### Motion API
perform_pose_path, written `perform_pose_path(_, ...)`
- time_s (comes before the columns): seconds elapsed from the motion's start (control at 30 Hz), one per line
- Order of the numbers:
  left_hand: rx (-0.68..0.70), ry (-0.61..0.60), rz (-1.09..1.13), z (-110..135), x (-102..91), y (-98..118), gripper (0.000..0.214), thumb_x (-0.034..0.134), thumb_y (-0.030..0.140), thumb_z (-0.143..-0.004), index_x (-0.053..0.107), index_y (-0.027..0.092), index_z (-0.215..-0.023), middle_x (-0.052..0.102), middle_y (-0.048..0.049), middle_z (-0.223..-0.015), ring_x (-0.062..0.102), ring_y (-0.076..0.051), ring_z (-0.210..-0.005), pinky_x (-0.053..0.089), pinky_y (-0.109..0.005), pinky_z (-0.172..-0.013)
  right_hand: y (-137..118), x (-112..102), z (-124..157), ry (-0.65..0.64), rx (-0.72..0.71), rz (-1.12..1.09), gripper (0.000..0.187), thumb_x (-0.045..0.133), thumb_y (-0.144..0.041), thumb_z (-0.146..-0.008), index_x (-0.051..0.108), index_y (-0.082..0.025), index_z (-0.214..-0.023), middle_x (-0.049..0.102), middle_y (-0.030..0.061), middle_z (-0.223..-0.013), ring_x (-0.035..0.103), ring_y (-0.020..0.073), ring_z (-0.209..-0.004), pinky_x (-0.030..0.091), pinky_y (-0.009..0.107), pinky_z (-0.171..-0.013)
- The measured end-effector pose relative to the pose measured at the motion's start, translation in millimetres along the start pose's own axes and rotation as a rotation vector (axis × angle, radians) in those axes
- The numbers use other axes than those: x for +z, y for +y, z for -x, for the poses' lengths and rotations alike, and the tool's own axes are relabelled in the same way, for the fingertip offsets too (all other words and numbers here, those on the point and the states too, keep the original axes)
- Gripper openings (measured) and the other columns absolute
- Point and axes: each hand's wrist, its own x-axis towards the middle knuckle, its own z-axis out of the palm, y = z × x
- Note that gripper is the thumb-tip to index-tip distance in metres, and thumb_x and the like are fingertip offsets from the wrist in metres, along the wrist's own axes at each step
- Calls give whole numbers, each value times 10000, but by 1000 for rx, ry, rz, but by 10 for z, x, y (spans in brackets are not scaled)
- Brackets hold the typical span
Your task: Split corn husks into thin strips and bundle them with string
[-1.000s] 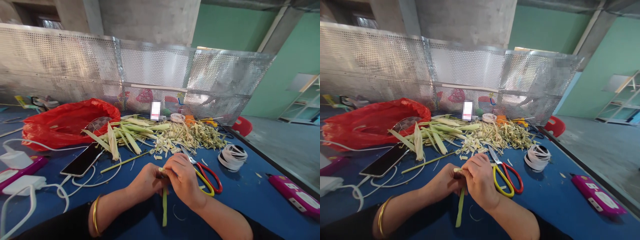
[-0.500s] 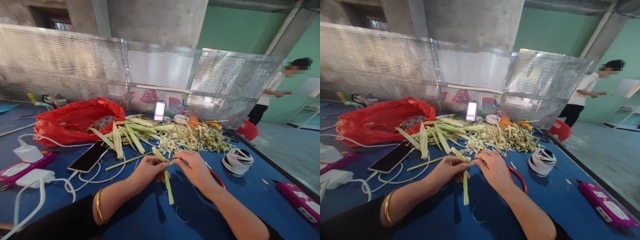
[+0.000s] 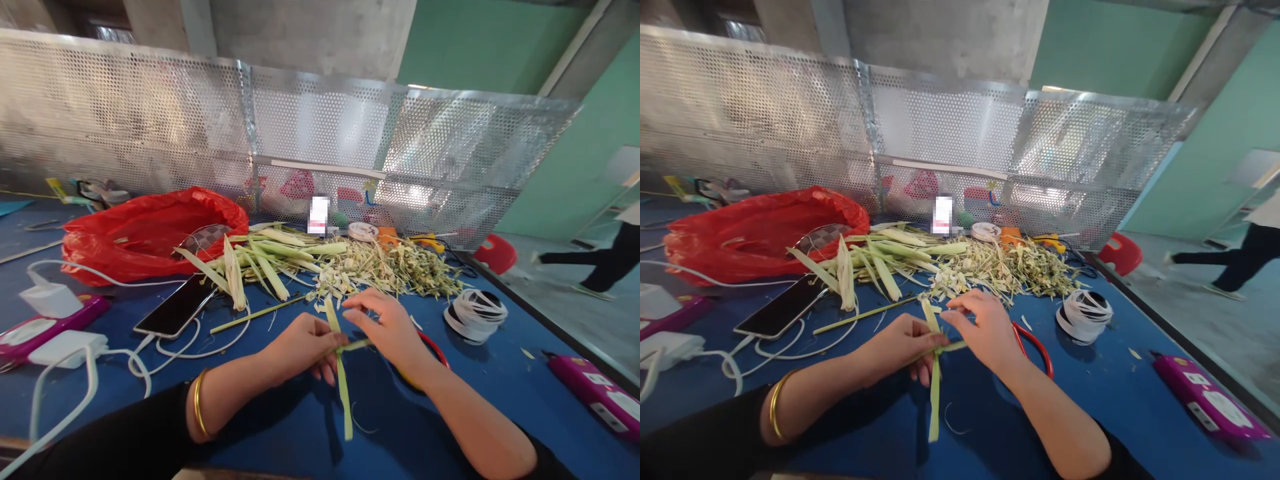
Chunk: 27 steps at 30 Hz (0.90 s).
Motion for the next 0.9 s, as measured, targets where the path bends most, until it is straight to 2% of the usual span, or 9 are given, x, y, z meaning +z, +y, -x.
perform_pose_path(0.07,33,-55,-108,9,58,-40,376,581,473,-745,575,145,-562,638,-38,-531,608,-141,-445,385,-210,-423,-81,36,38,-57,-1,-41,121,664,-296,-789,693,-215,-874,621,5,-729,592,153,-681,463,258,-613)
perform_pose_path(0.17,50,-62,-180,13,100,-73,343,561,429,-750,563,156,-542,629,-24,-517,597,-137,-428,376,-203,-408,-172,54,83,-107,-28,-78,65,648,-248,-795,643,-204,-748,577,-19,-666,546,132,-628,438,247,-595)
perform_pose_path(0.23,56,-21,-160,11,92,-59,342,547,432,-754,550,163,-544,615,-15,-497,591,-132,-421,372,-195,-401,-210,33,103,-65,-54,-60,118,601,-203,-816,601,-200,-698,566,-19,-656,533,129,-627,424,245,-593)
perform_pose_path(0.33,82,83,-106,4,53,-6,364,526,458,-768,533,164,-555,618,-18,-494,590,-125,-424,364,-184,-398,-245,-3,132,38,-86,-11,83,559,-157,-820,581,-199,-751,591,-11,-686,553,132,-649,428,244,-609)
perform_pose_path(0.47,57,186,50,-10,9,48,273,533,389,-757,571,152,-627,646,-21,-544,607,-127,-447,360,-186,-413,-280,37,182,150,-212,128,75,535,-145,-837,581,-201,-817,654,9,-726,598,147,-676,448,273,-677)
perform_pose_path(0.63,66,87,297,7,-27,88,130,601,255,-657,631,135,-699,676,-41,-656,651,-156,-588,450,-228,-533,-298,135,210,201,-316,221,108,544,-108,-832,587,-205,-808,675,2,-712,613,151,-669,441,311,-719)
perform_pose_path(0.73,90,31,364,39,-54,124,218,622,201,-613,682,140,-813,692,-51,-714,655,-167,-661,478,-244,-614,-282,146,204,198,-324,250,110,555,-113,-833,606,-207,-808,682,6,-743,629,156,-712,426,335,-770)
perform_pose_path(0.9,120,4,428,49,-69,122,226,644,303,-701,689,148,-860,687,-48,-735,642,-161,-678,501,-259,-662,-278,124,188,189,-369,331,113,567,-127,-845,629,-204,-791,672,-2,-758,618,143,-716,382,377,-869)
